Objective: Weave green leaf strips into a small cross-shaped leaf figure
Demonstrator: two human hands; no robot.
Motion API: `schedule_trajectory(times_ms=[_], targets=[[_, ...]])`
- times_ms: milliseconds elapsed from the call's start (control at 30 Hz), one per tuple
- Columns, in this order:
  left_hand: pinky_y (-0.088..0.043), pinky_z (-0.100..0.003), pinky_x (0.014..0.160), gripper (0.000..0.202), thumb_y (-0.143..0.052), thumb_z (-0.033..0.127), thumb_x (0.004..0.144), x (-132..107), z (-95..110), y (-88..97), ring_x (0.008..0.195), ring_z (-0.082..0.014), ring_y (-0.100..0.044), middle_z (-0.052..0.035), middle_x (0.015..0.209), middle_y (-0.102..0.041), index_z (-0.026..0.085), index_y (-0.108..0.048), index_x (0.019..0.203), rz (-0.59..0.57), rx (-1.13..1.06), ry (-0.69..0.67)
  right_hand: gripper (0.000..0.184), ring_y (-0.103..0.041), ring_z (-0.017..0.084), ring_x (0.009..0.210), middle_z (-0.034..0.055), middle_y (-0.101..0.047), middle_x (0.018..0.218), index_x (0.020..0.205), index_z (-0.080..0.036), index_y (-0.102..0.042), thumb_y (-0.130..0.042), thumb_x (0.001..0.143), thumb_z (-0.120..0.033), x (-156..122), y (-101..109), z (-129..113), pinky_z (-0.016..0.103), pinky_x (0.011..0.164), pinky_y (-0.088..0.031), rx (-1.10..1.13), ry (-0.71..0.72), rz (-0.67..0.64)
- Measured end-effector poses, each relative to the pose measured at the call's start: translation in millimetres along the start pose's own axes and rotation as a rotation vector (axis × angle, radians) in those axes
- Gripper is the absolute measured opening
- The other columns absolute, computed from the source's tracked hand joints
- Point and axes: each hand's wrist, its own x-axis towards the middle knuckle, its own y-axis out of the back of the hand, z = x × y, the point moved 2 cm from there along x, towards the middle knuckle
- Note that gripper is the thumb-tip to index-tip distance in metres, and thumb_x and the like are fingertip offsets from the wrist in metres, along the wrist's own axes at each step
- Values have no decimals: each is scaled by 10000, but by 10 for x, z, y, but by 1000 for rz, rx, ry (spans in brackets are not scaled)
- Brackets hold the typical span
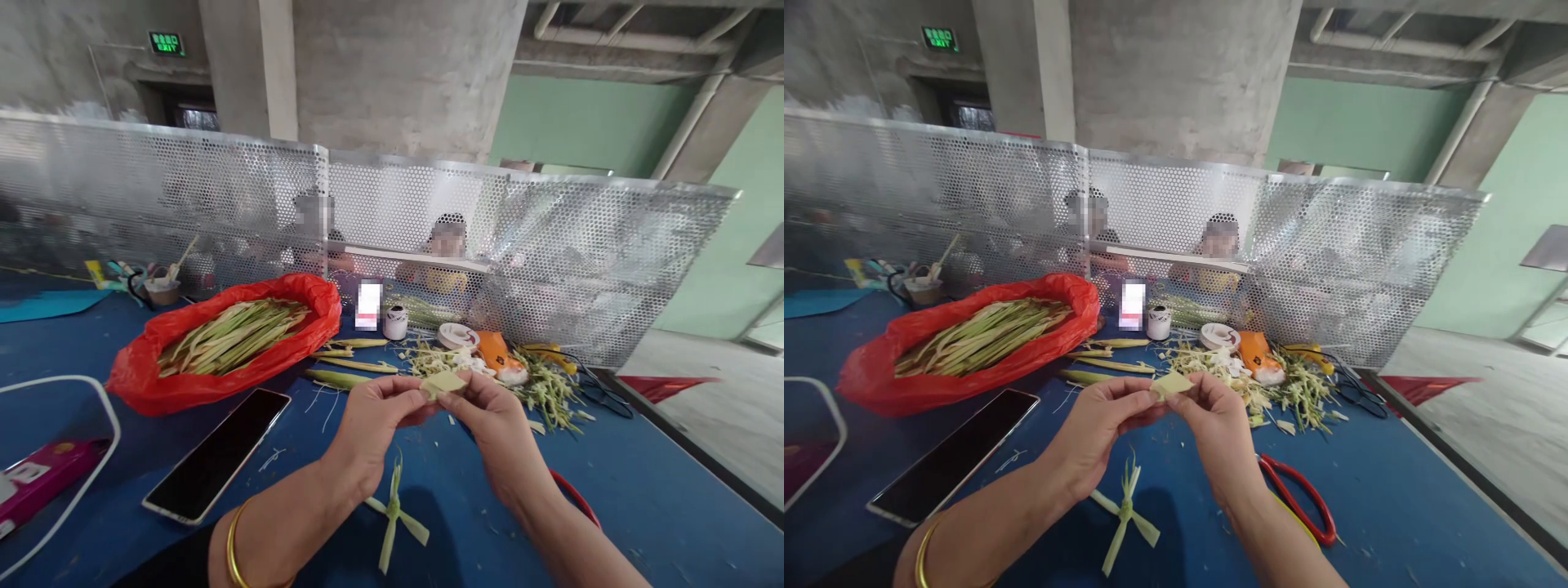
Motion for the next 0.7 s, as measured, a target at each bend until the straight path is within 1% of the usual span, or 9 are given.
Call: schedule_trajectory(times_ms=[67, 100, 167, 233, 300, 333, 467, 600, 700], targets=[[-522, -291, 735, 157, -767, 193, 622, 8, -1, 14, 663, -168, -682, -87, 703, -737, 116, -738, 756, 15, -43, 41, 221, -590, 179, 677, 4, -641, 697, 760, -187, -636, -757, 696, -361, 2, -4, 40, 310, 652, -476, 12, 38, 29], [-522, -292, 737, 174, -770, 193, 619, 9, -1, 18, 666, -168, -683, -89, 705, -737, 114, -740, 770, 20, -61, 52, 194, -584, 172, 679, -3, -632, 702, 762, -197, -630, -750, 712, -341, 3, 0, 53, 306, 657, -472, -17, 89, 48], [-520, -293, 741, 209, -782, 191, 606, 6, -5, 23, 669, -167, -681, -88, 714, -737, 111, -742, 795, 25, -84, 68, 113, -579, 168, 716, -8, -625, 738, 777, -217, -633, -726, 748, -275, -1, 12, 53, 302, 687, -466, -140, 276, 82], [-517, -295, 748, 229, -793, 196, 596, -1, -13, 18, 672, -164, -675, -85, 726, -734, 111, -742, 803, 16, -96, 69, 53, -578, 171, 776, 1, -617, 791, 798, -235, -656, -693, 780, -202, -20, 13, 27, 300, 721, -459, -325, 526, 94], [-513, -301, 754, 234, -800, 211, 592, -6, -28, 8, 681, -166, -671, -84, 725, -729, 110, -740, 795, -3, -103, 69, 102, -574, 170, 815, 12, -599, 835, 819, -245, -677, -654, 812, -147, -43, 6, 3, 290, 726, -454, -491, 724, 97], [-511, -303, 759, 235, -802, 216, 591, -7, -36, 4, 687, -168, -669, -85, 724, -727, 108, -739, 790, -13, -105, 69, 127, -571, 166, 815, 15, -587, 843, 829, -248, -681, -638, 825, -129, -52, 4, -4, 283, 715, -452, -550, 781, 101], [-500, -304, 779, 250, -800, 220, 589, -2, -64, 7, 718, -175, -670, -105, 762, -734, 102, -737, 800, -27, -104, 85, 136, -558, 166, 793, 18, -568, 830, 801, -231, -654, -612, 847, -110, -51, 20, -3, 283, 684, -444, -660, 839, 111], [-497, -312, 775, 244, -770, 253, 625, 0, -65, 17, 747, -192, -672, -119, 765, -735, 99, -741, 812, -43, -82, 83, 146, -535, 185, 786, 30, -583, 840, 781, -212, -608, -563, 861, -99, -27, 46, 19, 319, 696, -427, -742, 845, 94], [-497, -306, 763, 227, -784, 267, 614, -1, -58, 14, 738, -186, -664, -100, 741, -728, 114, -746, 778, -24, -48, 35, 138, -529, 196, 809, 43, -587, 867, 781, -205, -592, -545, 864, -105, -14, 53, 29, 332, 713, -422, -767, 819, 85]])
